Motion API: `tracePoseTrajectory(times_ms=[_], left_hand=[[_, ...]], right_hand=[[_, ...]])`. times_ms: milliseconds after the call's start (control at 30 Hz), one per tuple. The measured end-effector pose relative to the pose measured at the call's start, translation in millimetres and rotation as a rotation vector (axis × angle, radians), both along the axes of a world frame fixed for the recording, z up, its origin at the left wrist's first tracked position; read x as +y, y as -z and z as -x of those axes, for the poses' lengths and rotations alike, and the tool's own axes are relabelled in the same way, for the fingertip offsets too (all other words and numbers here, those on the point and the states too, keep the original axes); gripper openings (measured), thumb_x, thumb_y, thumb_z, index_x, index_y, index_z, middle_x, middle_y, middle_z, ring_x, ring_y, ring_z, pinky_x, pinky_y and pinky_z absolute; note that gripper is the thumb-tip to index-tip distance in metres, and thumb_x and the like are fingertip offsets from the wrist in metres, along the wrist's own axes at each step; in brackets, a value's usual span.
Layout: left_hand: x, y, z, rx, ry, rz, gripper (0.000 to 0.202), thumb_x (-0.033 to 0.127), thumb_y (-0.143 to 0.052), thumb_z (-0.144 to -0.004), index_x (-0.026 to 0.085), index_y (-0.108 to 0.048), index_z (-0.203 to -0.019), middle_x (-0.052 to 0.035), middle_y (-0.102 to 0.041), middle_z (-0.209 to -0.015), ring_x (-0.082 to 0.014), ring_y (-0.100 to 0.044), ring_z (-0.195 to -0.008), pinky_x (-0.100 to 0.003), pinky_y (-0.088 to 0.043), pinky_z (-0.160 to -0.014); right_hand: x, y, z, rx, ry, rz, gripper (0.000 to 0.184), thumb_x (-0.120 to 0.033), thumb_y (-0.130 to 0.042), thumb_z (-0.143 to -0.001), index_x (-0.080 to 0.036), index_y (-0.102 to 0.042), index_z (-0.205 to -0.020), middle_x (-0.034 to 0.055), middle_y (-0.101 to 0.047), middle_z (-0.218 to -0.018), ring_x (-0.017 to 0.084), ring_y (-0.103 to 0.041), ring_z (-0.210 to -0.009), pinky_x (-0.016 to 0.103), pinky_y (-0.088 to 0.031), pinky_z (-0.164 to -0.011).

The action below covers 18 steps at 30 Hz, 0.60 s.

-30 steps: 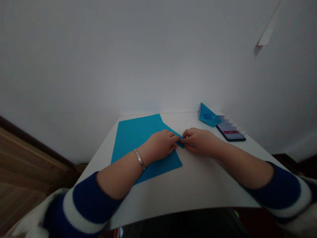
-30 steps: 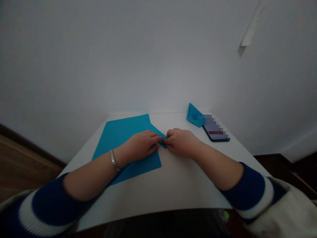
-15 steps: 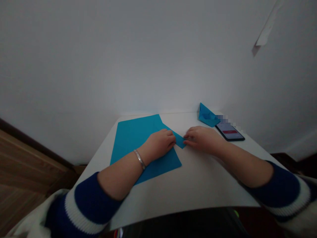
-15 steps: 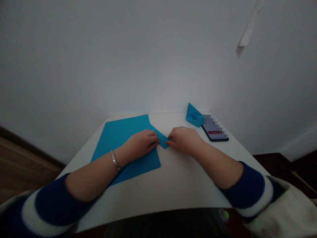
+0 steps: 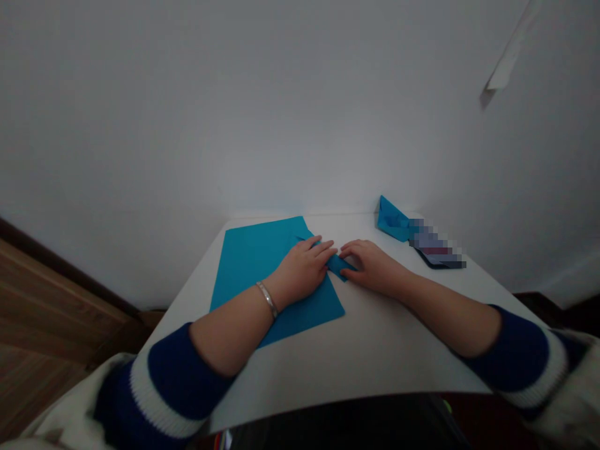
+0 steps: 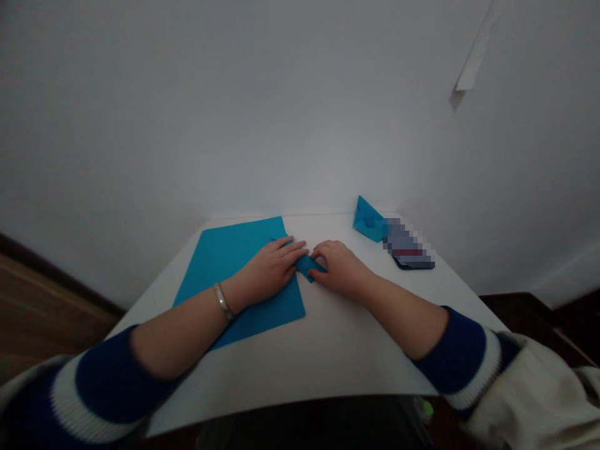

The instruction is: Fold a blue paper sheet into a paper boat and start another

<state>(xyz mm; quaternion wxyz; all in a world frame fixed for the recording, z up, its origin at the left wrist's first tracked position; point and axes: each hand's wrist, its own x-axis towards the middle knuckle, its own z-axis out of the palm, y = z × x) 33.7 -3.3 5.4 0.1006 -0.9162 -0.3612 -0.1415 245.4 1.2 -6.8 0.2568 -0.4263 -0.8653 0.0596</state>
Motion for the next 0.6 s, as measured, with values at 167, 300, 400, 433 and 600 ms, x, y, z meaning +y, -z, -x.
tracePoseTrajectory(times_ms=[167, 300, 400, 433, 600], left_hand=[[-2.8, 1.6, 4.0, 0.018, -0.103, 0.001, 0.043, 0.034, -0.048, -0.090, 0.019, -0.053, -0.130, -0.0063, -0.056, -0.133, -0.0333, -0.042, -0.123, -0.051, -0.033, -0.102], [-5.6, -2.3, 2.5, 0.023, -0.057, -0.024, 0.041, 0.036, -0.047, -0.091, 0.019, -0.054, -0.128, -0.0093, -0.060, -0.123, -0.0312, -0.045, -0.117, -0.049, -0.034, -0.100], [-3.6, -0.6, 2.0, -0.003, -0.020, 0.004, 0.043, 0.036, -0.049, -0.090, 0.018, -0.053, -0.129, -0.0110, -0.059, -0.112, -0.0273, -0.049, -0.108, -0.045, -0.037, -0.098], [-2.6, 0.6, 2.1, -0.012, -0.014, 0.015, 0.043, 0.036, -0.050, -0.090, 0.018, -0.053, -0.129, -0.0110, -0.058, -0.109, -0.0262, -0.050, -0.104, -0.044, -0.039, -0.097], [-0.4, 3.0, 1.4, -0.047, 0.001, -0.006, 0.044, 0.036, -0.057, -0.086, 0.020, -0.055, -0.127, -0.0098, -0.053, -0.102, -0.0249, -0.050, -0.097, -0.052, -0.033, -0.103]], right_hand=[[-0.1, 1.9, 0.0, 0.022, -0.038, 0.005, 0.024, -0.031, -0.067, -0.076, -0.019, -0.064, -0.096, 0.0109, -0.066, -0.106, 0.027, -0.057, -0.107, 0.043, -0.044, -0.092], [-2.9, -1.2, 1.8, 0.011, -0.068, 0.004, 0.021, -0.030, -0.065, -0.077, -0.019, -0.064, -0.095, 0.0107, -0.066, -0.108, 0.027, -0.057, -0.107, 0.043, -0.044, -0.093], [-4.7, -3.0, 3.3, 0.023, -0.064, 0.000, 0.023, -0.027, -0.065, -0.077, -0.018, -0.064, -0.098, 0.0119, -0.066, -0.107, 0.027, -0.057, -0.108, 0.044, -0.044, -0.094], [-5.1, -3.3, 3.7, 0.026, -0.066, -0.001, 0.024, -0.026, -0.065, -0.076, -0.017, -0.064, -0.098, 0.0123, -0.066, -0.107, 0.027, -0.057, -0.108, 0.044, -0.044, -0.094], [-5.4, -3.4, 4.9, 0.030, -0.100, -0.013, 0.024, -0.025, -0.064, -0.077, -0.017, -0.064, -0.100, 0.0134, -0.066, -0.107, 0.028, -0.058, -0.108, 0.046, -0.044, -0.094]])
